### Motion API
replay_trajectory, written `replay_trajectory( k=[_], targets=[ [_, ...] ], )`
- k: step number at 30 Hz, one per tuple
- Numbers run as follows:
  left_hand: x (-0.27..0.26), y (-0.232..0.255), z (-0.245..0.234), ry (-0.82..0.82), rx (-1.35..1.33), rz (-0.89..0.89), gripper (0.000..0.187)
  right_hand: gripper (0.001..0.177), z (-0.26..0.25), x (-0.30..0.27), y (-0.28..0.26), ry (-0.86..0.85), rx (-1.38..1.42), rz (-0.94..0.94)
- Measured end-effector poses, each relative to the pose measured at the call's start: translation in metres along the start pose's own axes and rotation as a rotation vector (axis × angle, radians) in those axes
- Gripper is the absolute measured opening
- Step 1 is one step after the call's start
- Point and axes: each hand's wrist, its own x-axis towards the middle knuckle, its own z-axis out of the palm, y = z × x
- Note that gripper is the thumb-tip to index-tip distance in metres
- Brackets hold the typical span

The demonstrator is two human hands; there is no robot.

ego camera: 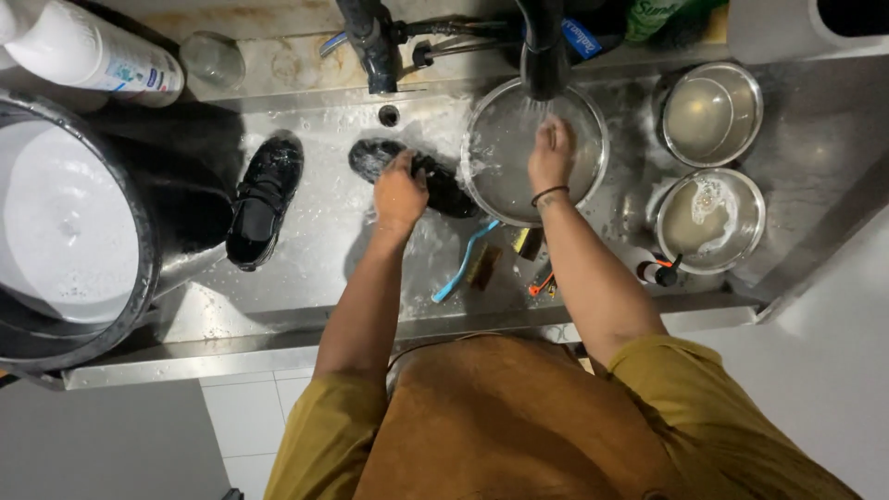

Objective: The person cleans a pair of black shoes at a metal sink using spray, a sponge, and a small brush before rinsing them under a faucet and scrubbing the soles with a yellow tool.

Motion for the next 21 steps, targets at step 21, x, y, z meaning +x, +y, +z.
replay_trajectory(
  k=[21],
  targets=[
    [0.013,-0.03,-0.077,-0.107,-0.885,-0.568,0.058,0.022,-0.019,0.0,-0.006,-0.201,0.052,-0.147]
  ],
)
